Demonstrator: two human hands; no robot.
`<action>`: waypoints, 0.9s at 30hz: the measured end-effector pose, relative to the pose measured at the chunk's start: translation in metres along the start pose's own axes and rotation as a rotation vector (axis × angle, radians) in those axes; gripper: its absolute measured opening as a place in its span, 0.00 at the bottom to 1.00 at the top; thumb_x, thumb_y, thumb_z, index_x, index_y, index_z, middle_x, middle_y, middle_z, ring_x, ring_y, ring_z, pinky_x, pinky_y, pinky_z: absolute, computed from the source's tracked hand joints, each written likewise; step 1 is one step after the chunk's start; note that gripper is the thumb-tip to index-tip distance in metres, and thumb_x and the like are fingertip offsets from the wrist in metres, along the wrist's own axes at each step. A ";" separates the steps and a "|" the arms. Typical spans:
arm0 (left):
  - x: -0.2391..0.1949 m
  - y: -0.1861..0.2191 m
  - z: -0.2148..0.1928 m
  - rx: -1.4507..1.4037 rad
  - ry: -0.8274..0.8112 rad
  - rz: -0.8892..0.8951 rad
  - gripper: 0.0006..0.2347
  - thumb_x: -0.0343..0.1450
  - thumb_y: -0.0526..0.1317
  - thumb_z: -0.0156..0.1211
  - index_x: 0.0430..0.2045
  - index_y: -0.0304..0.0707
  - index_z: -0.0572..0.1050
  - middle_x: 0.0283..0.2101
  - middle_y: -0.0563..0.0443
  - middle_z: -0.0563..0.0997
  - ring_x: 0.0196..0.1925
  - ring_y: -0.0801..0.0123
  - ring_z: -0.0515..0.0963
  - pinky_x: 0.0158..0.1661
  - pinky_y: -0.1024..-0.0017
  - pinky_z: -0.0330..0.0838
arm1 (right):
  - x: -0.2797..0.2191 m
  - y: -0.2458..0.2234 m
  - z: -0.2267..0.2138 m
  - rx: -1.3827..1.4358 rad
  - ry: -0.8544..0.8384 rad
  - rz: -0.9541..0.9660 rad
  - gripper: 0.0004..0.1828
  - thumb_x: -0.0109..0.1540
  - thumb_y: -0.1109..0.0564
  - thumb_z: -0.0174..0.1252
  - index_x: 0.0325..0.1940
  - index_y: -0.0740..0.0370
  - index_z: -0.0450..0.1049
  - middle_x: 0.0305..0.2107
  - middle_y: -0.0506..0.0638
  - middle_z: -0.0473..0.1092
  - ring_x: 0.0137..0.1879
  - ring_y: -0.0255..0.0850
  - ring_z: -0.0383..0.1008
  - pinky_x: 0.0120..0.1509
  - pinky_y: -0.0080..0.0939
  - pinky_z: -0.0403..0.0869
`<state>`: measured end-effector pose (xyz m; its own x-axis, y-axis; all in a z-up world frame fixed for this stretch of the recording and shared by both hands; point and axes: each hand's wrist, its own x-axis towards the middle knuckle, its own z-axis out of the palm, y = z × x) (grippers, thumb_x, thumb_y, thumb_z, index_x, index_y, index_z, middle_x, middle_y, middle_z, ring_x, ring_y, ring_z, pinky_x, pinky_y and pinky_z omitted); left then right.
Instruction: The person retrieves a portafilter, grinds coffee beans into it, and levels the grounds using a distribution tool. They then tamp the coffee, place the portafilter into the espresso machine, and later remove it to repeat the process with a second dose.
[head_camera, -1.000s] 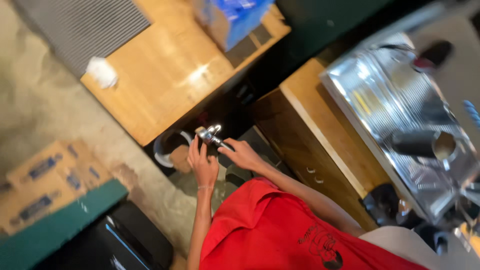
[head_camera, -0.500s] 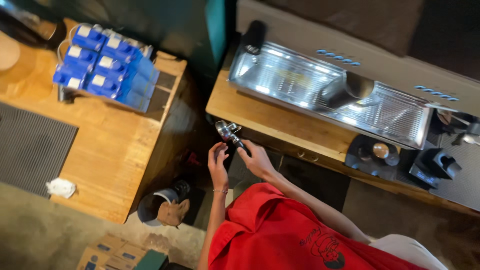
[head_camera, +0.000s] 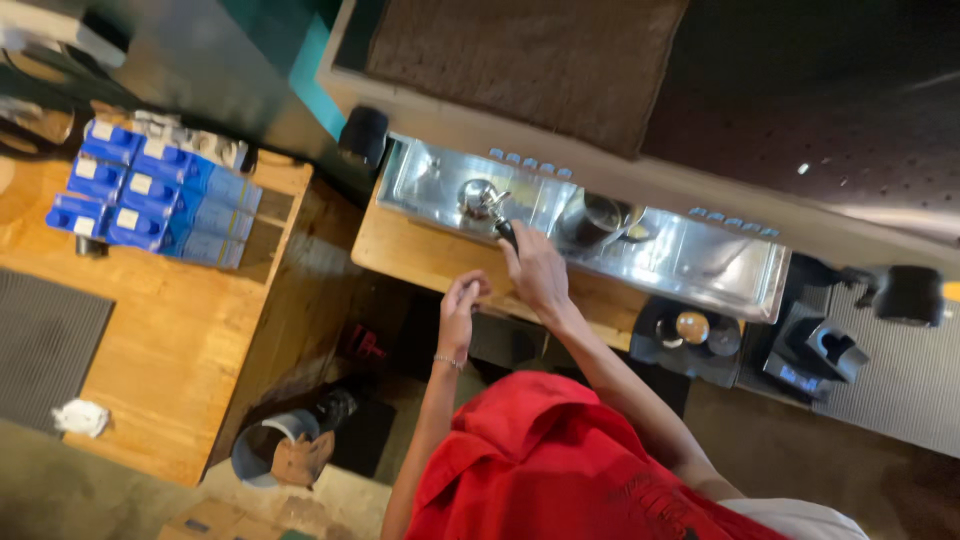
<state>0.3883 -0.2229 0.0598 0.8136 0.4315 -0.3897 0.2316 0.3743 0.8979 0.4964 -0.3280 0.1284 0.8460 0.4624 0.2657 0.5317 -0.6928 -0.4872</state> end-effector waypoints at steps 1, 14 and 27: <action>0.001 -0.002 0.003 0.004 -0.002 0.005 0.11 0.72 0.40 0.48 0.45 0.39 0.73 0.41 0.50 0.77 0.44 0.71 0.77 0.39 0.78 0.70 | 0.006 0.006 0.003 0.002 0.006 0.000 0.18 0.64 0.49 0.49 0.53 0.60 0.67 0.35 0.56 0.72 0.44 0.51 0.73 0.45 0.46 0.73; 0.027 -0.008 0.002 -0.026 -0.096 -0.121 0.10 0.71 0.39 0.49 0.44 0.40 0.73 0.40 0.50 0.78 0.41 0.70 0.79 0.38 0.80 0.70 | 0.045 0.023 0.047 -0.342 0.118 -0.195 0.19 0.62 0.43 0.49 0.51 0.57 0.68 0.30 0.47 0.63 0.39 0.42 0.66 0.40 0.39 0.66; 0.048 0.015 -0.006 0.225 -0.414 -0.200 0.11 0.71 0.39 0.50 0.42 0.35 0.74 0.41 0.48 0.76 0.42 0.70 0.76 0.42 0.77 0.72 | -0.042 -0.028 -0.016 0.307 0.139 0.019 0.15 0.56 0.65 0.57 0.48 0.62 0.73 0.34 0.52 0.68 0.40 0.47 0.71 0.44 0.42 0.72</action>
<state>0.4278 -0.1917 0.0529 0.8742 -0.0088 -0.4854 0.4762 0.2108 0.8537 0.4464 -0.3371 0.1442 0.8646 0.3562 0.3544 0.4960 -0.4917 -0.7157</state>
